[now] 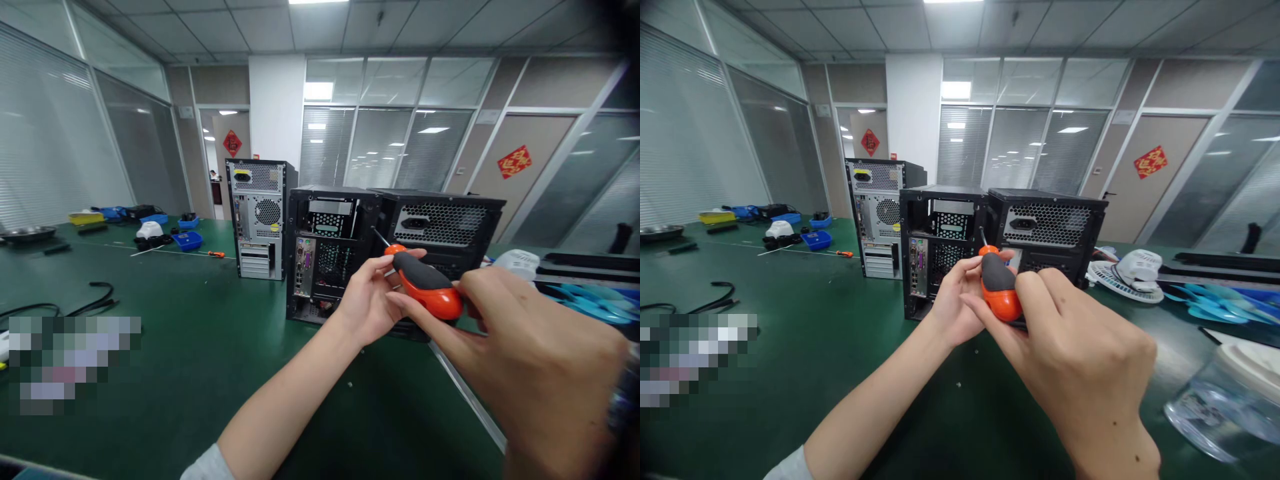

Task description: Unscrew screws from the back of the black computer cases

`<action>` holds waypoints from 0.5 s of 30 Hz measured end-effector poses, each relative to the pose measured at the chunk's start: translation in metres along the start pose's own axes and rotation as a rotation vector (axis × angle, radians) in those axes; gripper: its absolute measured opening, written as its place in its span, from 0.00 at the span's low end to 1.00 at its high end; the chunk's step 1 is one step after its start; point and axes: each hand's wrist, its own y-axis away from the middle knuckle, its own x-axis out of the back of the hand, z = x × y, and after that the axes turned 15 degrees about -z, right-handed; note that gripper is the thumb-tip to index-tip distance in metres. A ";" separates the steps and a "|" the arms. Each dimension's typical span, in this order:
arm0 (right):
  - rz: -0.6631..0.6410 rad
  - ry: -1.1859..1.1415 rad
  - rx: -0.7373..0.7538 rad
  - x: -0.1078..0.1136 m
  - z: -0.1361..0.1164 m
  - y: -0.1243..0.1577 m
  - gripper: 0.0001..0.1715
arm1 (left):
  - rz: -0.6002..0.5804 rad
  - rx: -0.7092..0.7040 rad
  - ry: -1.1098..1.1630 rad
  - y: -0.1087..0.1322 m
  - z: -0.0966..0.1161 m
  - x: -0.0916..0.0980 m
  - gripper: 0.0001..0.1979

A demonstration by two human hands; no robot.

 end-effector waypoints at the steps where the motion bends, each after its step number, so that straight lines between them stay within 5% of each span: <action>1: 0.007 -0.007 -0.003 0.000 0.000 0.000 0.22 | 0.005 0.000 -0.001 0.000 0.000 0.000 0.16; 15: -0.019 0.020 -0.025 -0.002 -0.001 -0.003 0.21 | 0.000 -0.002 0.007 -0.001 0.001 0.002 0.16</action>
